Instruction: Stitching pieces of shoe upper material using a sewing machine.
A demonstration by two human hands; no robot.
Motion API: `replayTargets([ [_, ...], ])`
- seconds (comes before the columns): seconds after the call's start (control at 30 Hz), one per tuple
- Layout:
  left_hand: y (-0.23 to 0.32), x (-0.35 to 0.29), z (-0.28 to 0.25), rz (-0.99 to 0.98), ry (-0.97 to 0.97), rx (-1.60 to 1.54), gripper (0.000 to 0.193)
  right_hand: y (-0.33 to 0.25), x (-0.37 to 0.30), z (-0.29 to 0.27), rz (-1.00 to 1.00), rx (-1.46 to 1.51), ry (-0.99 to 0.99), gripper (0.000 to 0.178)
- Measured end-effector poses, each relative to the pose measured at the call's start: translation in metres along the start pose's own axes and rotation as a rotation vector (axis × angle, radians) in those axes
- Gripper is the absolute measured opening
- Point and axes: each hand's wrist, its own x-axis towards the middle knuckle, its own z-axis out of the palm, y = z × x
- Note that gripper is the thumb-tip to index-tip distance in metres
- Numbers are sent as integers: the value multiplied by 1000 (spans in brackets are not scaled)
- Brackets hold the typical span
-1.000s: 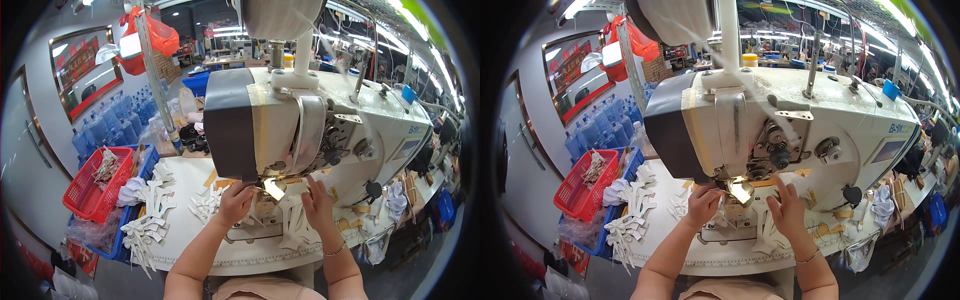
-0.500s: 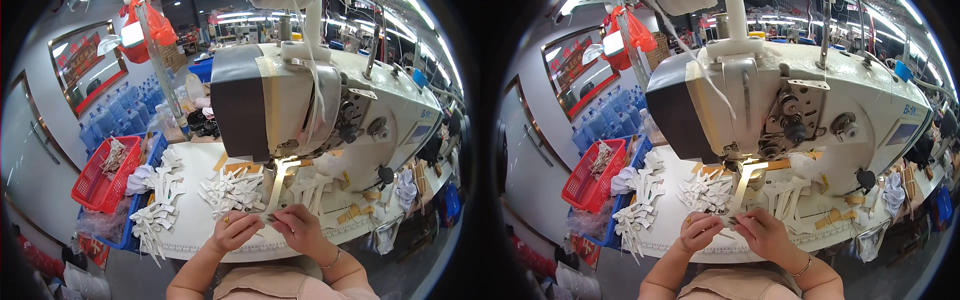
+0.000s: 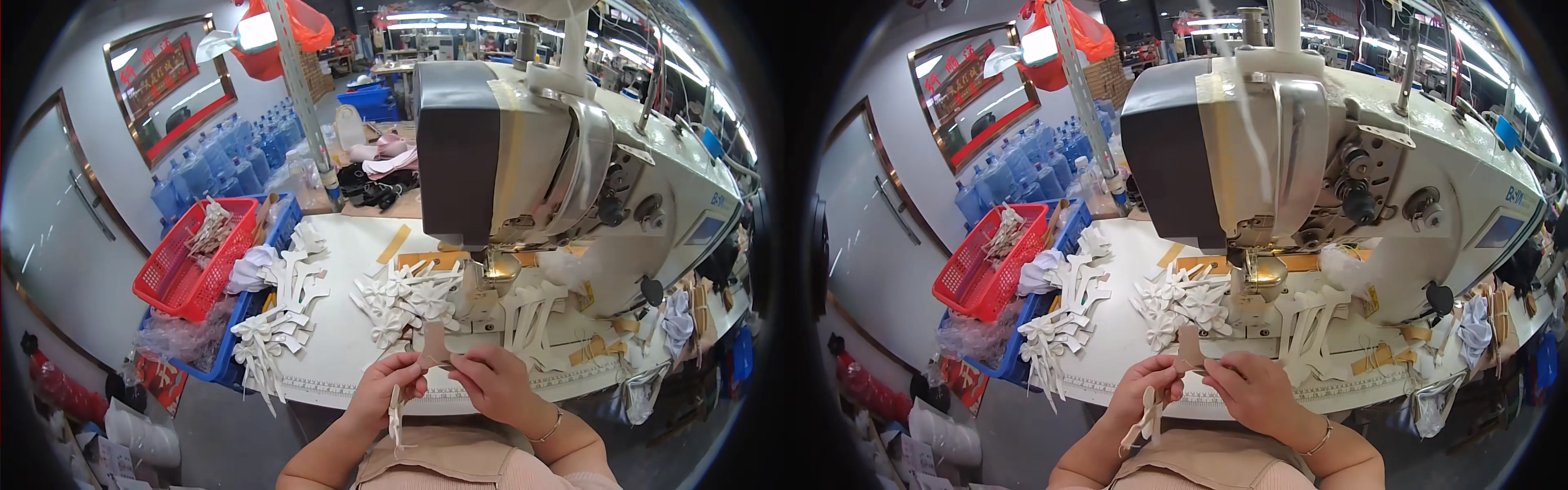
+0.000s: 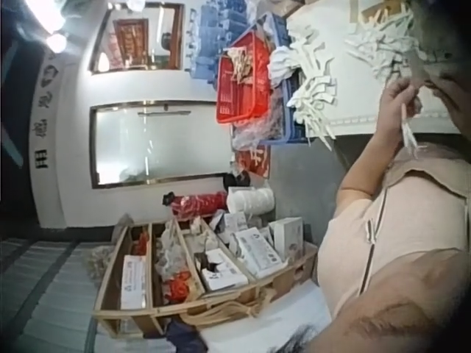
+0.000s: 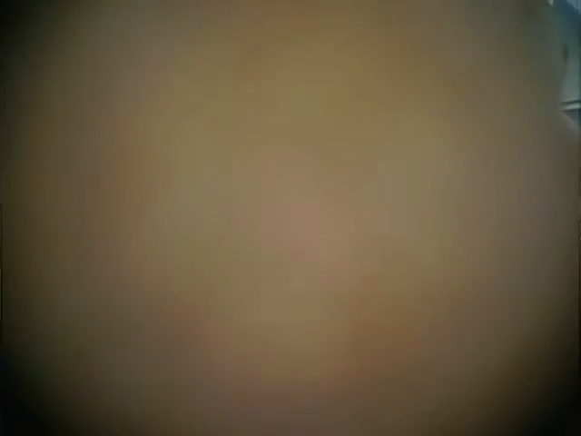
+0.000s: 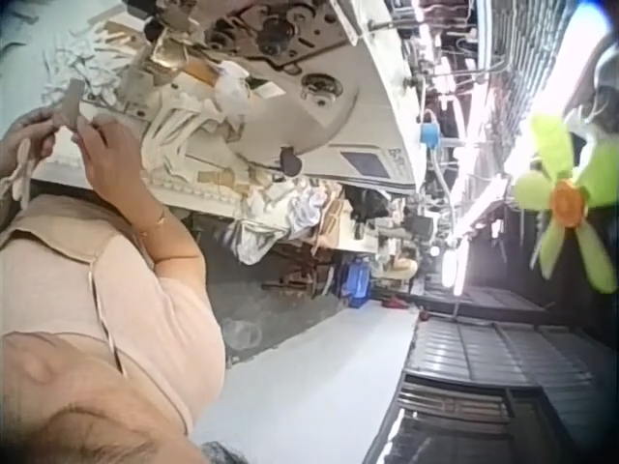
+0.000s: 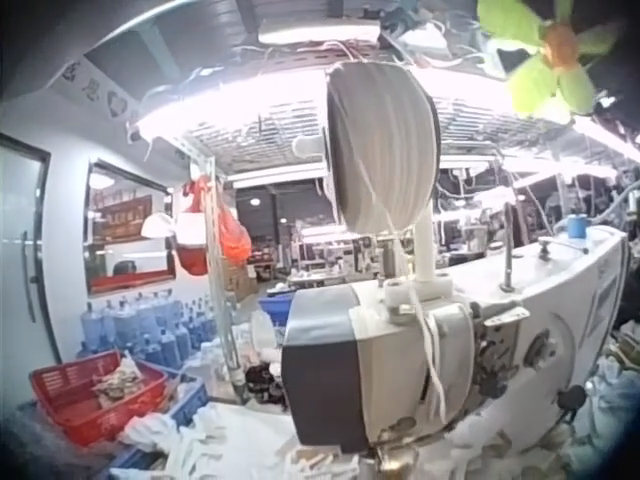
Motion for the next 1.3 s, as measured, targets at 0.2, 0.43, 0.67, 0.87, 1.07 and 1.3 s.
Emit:
replayTargets([
  [0.2,-9,-6,2,18,44,-16,22,-1,2,16,76,7,-63,25],
  [0.43,-12,-2,3,24,51,-60,21,0,-1,18,131,28,9,26],
  [0.67,-20,-4,-1,38,93,-13,20,3,1,26,97,22,18,23],
  [0.87,68,-42,-49,686,472,369,17,18,-17,14,234,49,36,26],
  [1.07,161,-40,-105,1020,725,1907,17,35,-35,8,380,75,57,23],
  [1.3,125,-26,-213,152,635,2228,49,78,-79,-35,655,-148,204,30],
])
